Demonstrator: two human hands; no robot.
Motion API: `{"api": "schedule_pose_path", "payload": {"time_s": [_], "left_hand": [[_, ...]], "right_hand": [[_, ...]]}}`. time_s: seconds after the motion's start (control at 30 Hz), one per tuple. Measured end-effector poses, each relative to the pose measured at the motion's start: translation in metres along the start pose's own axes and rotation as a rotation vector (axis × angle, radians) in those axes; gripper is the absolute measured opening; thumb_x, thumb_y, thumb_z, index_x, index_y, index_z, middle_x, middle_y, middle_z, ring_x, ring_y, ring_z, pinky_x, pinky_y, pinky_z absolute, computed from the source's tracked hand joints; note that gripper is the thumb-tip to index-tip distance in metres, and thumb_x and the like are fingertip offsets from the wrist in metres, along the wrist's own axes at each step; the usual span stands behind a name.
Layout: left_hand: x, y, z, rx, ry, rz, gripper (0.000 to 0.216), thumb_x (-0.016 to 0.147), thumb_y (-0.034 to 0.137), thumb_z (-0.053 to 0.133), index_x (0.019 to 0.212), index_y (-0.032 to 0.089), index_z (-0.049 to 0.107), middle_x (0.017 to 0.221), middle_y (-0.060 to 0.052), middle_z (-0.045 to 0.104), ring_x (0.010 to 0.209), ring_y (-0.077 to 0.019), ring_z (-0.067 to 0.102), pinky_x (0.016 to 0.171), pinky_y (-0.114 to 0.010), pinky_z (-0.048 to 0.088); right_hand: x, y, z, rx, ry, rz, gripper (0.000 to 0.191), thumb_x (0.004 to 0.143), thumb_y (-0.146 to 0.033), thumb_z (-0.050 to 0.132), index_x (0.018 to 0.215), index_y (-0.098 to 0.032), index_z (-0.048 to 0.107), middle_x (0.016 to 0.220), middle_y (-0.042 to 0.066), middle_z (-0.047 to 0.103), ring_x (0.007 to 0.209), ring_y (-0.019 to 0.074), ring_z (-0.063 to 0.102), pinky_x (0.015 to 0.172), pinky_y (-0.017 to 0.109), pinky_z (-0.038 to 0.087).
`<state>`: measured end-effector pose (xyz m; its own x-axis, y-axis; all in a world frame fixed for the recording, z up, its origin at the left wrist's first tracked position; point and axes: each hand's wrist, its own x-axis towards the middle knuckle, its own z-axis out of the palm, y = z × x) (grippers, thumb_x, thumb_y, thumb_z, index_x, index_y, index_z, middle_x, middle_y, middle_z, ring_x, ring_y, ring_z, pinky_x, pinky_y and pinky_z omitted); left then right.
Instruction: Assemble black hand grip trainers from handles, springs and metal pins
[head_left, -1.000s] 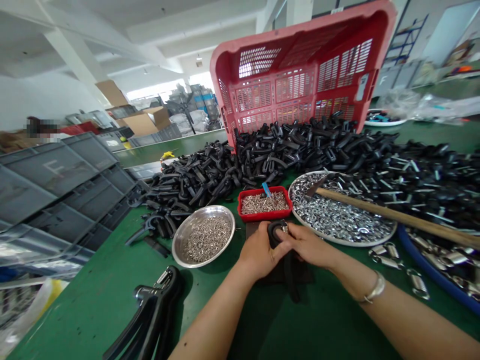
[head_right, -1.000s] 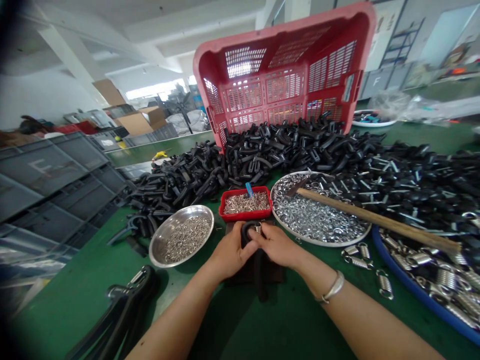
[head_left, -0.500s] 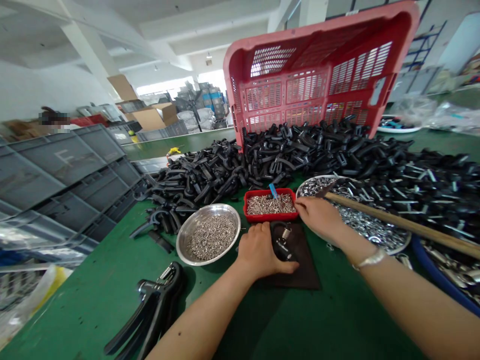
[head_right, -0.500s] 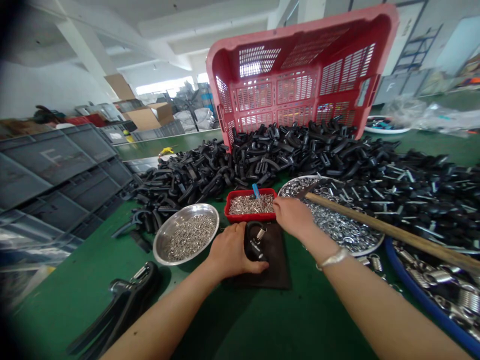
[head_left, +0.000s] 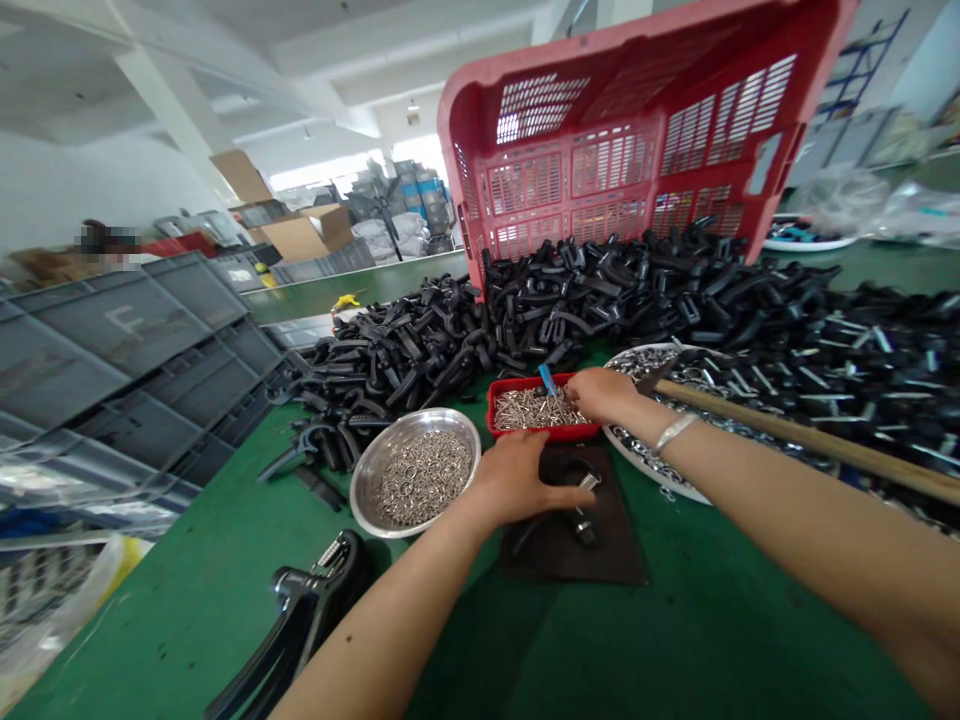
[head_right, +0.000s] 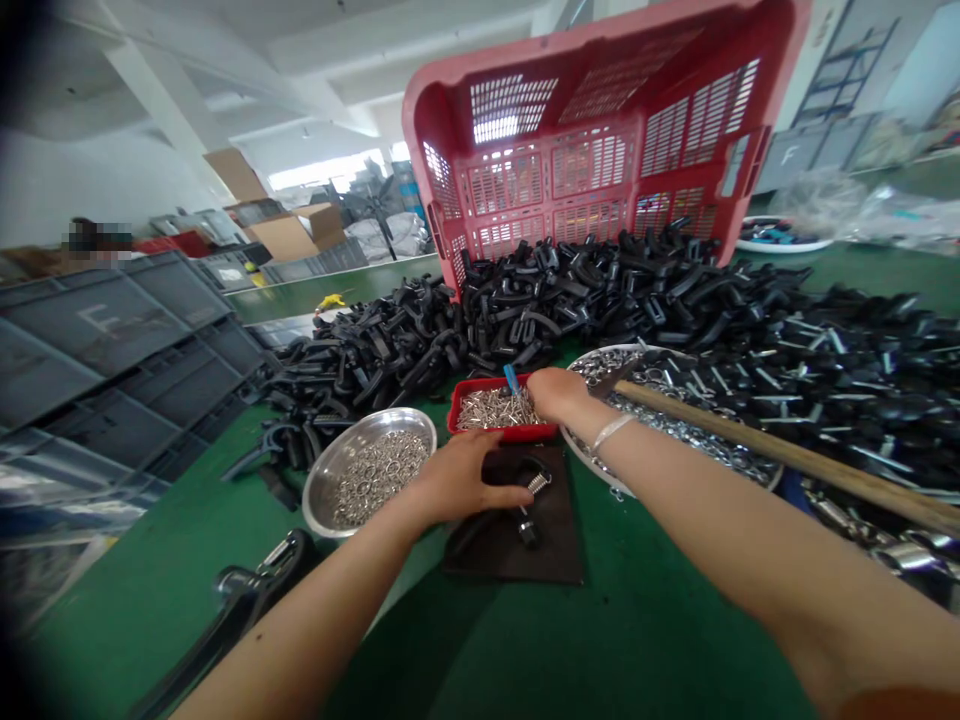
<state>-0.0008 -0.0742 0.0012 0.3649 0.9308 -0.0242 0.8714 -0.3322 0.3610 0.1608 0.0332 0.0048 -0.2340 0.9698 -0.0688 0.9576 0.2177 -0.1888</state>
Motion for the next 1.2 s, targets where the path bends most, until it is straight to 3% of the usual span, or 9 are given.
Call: {"api": "schedule_pose_path", "payload": {"time_s": [0.2,0.4,0.5,0.6,0.73,0.8,0.9,1.03,1.2], "left_hand": [[0.047,-0.008,0.011,-0.394,0.2,-0.103,0.035,0.074,0.039,0.054,0.103,0.019,0.06,0.095,-0.005,0.065,0.086,-0.0184,0.059,0.079,-0.029,0.044],[0.068,0.002,0.022,-0.935,0.308,-0.2,0.021,0.074,0.026,0.056,0.087,0.012,0.063,0.073,-0.003,0.065,0.056,-0.0088,0.053,0.055,-0.02,0.041],[0.062,0.005,0.018,-1.02,0.349,-0.248,0.019,0.074,0.028,0.054,0.083,0.013,0.061,0.064,0.001,0.06,0.049,-0.0059,0.047,0.05,-0.018,0.037],[0.044,-0.001,0.012,-0.811,0.397,-0.214,0.016,0.072,0.029,0.054,0.074,0.015,0.061,0.064,0.002,0.059,0.056,-0.0075,0.05,0.056,-0.019,0.039],[0.009,-0.012,0.011,-0.464,0.137,-0.086,0.019,0.072,0.034,0.054,0.072,0.018,0.063,0.067,0.002,0.062,0.061,-0.0114,0.054,0.057,-0.021,0.039],[-0.004,-0.013,0.014,-0.397,0.079,-0.068,0.021,0.074,0.036,0.052,0.076,0.019,0.064,0.071,0.001,0.064,0.063,-0.0124,0.055,0.057,-0.022,0.039],[-0.011,-0.01,0.021,-0.344,0.097,-0.076,0.023,0.077,0.038,0.049,0.079,0.02,0.064,0.076,0.001,0.065,0.067,-0.0132,0.056,0.06,-0.023,0.04],[-0.01,-0.003,0.023,-0.24,0.148,-0.092,0.021,0.078,0.037,0.049,0.08,0.022,0.063,0.08,0.001,0.065,0.071,-0.0142,0.057,0.061,-0.023,0.04],[-0.015,0.007,0.021,-0.037,0.157,-0.016,0.018,0.081,0.033,0.047,0.084,0.023,0.061,0.083,0.0,0.062,0.075,-0.0139,0.056,0.066,-0.024,0.042]], "right_hand": [[-0.009,0.019,-0.002,0.438,0.039,-0.108,0.018,0.071,-0.025,0.058,0.083,-0.014,0.065,0.08,0.005,0.069,0.074,0.0141,0.062,0.066,0.023,0.046],[-0.028,0.013,0.004,0.894,-0.004,-0.118,0.029,0.069,-0.035,0.059,0.084,-0.011,0.058,0.074,0.004,0.066,0.057,0.0087,0.056,0.046,0.019,0.039],[-0.038,0.01,0.006,1.113,-0.038,-0.079,0.031,0.062,-0.038,0.064,0.079,-0.013,0.055,0.066,0.0,0.061,0.048,0.0059,0.047,0.039,0.017,0.029],[-0.054,0.012,0.006,1.04,0.046,-0.078,0.025,0.068,-0.038,0.057,0.077,-0.015,0.052,0.063,-0.002,0.058,0.041,0.0042,0.04,0.038,0.018,0.027],[-0.081,0.023,0.006,0.79,0.063,-0.142,0.018,0.075,-0.035,0.048,0.078,-0.017,0.051,0.065,0.0,0.061,0.047,0.0087,0.049,0.047,0.022,0.036],[-0.094,0.028,0.008,0.628,0.068,-0.192,0.017,0.075,-0.033,0.048,0.077,-0.017,0.056,0.069,0.002,0.064,0.06,0.013,0.055,0.058,0.025,0.041],[-0.109,0.031,0.013,0.53,0.086,-0.231,0.019,0.075,-0.032,0.049,0.083,-0.019,0.062,0.081,0.003,0.067,0.074,0.0165,0.059,0.068,0.028,0.043],[-0.121,0.03,0.016,0.494,0.135,-0.21,0.019,0.077,-0.032,0.048,0.083,-0.021,0.062,0.079,0.002,0.067,0.072,0.0162,0.06,0.065,0.027,0.044],[-0.122,0.026,0.021,0.229,0.243,-0.305,0.021,0.081,-0.023,0.042,0.083,-0.019,0.062,0.083,0.006,0.065,0.077,0.0175,0.057,0.071,0.03,0.042]]}}
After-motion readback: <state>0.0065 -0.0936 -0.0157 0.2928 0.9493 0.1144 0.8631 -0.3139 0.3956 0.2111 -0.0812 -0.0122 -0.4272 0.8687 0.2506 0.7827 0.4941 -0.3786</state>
